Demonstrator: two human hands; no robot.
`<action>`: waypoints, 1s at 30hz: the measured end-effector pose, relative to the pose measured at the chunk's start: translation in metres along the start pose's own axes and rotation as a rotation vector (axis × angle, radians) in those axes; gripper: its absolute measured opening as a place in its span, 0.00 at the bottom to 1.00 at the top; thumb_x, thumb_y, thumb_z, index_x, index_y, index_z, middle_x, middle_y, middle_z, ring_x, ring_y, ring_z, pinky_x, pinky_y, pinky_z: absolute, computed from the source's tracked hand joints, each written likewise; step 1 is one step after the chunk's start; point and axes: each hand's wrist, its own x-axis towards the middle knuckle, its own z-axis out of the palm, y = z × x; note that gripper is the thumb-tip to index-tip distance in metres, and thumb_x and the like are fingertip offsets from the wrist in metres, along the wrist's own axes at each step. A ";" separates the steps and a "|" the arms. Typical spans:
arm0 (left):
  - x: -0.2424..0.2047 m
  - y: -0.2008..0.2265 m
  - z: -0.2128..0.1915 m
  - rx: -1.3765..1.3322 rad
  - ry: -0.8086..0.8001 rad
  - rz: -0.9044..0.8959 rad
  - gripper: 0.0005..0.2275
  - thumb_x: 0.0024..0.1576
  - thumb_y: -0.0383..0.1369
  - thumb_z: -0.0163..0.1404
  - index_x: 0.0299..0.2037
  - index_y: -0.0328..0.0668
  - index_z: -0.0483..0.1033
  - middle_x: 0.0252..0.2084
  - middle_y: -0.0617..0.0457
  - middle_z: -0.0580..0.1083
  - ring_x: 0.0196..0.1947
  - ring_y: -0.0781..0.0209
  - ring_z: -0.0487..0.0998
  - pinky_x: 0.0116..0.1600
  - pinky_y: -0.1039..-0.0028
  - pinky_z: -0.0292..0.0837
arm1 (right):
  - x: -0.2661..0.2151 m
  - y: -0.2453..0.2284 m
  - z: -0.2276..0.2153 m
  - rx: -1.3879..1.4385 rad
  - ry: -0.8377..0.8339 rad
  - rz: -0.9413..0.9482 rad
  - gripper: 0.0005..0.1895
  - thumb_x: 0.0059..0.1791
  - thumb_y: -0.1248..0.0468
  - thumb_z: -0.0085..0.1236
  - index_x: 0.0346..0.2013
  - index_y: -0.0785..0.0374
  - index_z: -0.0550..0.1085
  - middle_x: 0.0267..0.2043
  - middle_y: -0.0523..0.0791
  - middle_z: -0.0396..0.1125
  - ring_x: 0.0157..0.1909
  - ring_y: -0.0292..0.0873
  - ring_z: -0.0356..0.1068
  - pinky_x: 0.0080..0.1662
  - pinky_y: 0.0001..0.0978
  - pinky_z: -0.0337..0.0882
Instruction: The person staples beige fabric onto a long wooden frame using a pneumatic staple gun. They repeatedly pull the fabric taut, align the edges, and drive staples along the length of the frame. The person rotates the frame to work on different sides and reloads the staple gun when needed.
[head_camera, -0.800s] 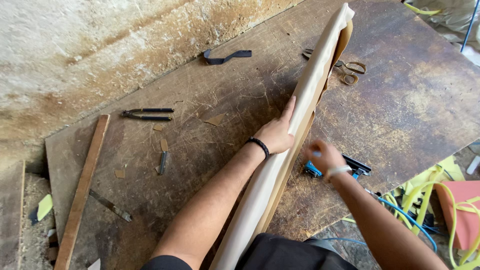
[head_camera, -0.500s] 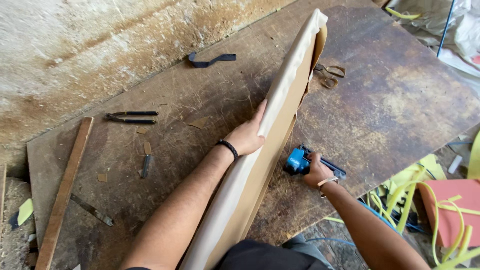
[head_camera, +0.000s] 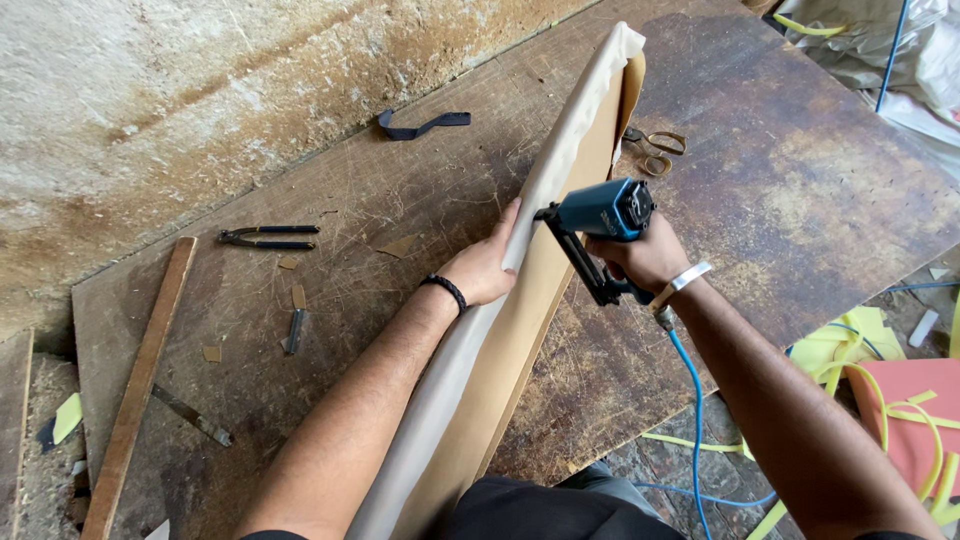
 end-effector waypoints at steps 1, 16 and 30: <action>-0.001 0.001 -0.002 0.013 -0.022 -0.028 0.49 0.55 0.28 0.50 0.75 0.62 0.17 0.55 0.34 0.76 0.48 0.45 0.82 0.59 0.58 0.76 | -0.003 0.000 0.003 0.020 -0.028 -0.023 0.08 0.42 0.67 0.67 0.32 0.67 0.77 0.23 0.46 0.71 0.20 0.38 0.68 0.24 0.34 0.66; -0.001 -0.003 0.016 -0.145 0.104 -0.029 0.51 0.48 0.23 0.56 0.77 0.59 0.29 0.50 0.37 0.78 0.46 0.46 0.83 0.54 0.58 0.79 | -0.025 0.093 0.028 -0.275 0.100 0.306 0.24 0.46 0.55 0.67 0.54 0.58 0.77 0.39 0.46 0.76 0.37 0.43 0.80 0.42 0.38 0.81; 0.147 0.064 0.013 -0.081 0.362 0.131 0.38 0.54 0.32 0.54 0.76 0.59 0.49 0.62 0.41 0.75 0.59 0.46 0.78 0.61 0.56 0.74 | -0.035 0.108 0.067 0.455 0.323 0.383 0.25 0.49 0.49 0.56 0.56 0.59 0.74 0.51 0.48 0.75 0.50 0.47 0.75 0.50 0.49 0.78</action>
